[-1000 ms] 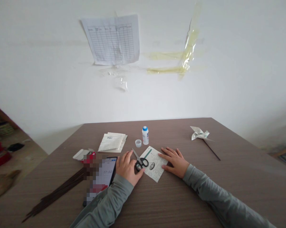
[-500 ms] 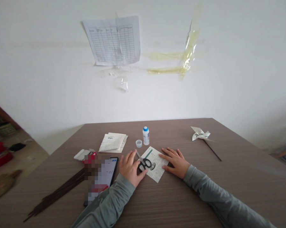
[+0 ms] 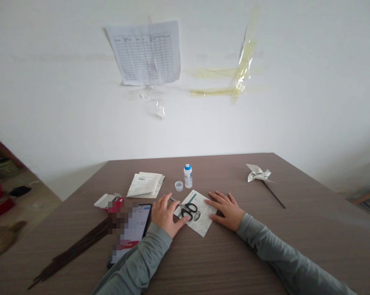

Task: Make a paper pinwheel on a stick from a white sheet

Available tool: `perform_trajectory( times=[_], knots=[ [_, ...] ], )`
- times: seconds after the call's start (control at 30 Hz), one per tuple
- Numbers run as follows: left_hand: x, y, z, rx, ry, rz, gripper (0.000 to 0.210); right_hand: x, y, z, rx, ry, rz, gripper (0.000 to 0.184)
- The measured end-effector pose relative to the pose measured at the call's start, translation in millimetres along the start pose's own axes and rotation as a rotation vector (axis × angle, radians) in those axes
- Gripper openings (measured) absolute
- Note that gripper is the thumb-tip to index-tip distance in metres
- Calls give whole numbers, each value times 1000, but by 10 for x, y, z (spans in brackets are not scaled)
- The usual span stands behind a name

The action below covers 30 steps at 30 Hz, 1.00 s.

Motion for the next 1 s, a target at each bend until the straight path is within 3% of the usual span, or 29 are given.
perform_trajectory(
  times=[0.17,0.5,0.77,1.0],
  knots=[
    [-158,-2,39,100,-42,-49,72,16,-7,5,-26,-9,-11,80],
    [-285,-112,-3,103,-41,-29,51,25,-13,12,-24,-14,-15,78],
    [-360,-165,26,159,11,53,63,47,-1,15,-38,-20,22,78],
    [-393,-161,54,205,34,39,62,40,-10,16,-30,-28,2,77]
  ],
)
Point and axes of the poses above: each hand's wrist, its own z-axis away from the middle knuckle, its own y-axis out of the palm, x = y × z, the point moved 2 cm from there along -z, towards the middle knuckle, and after that the axes turned 7 degrees about -y, right-handed, at the moved point
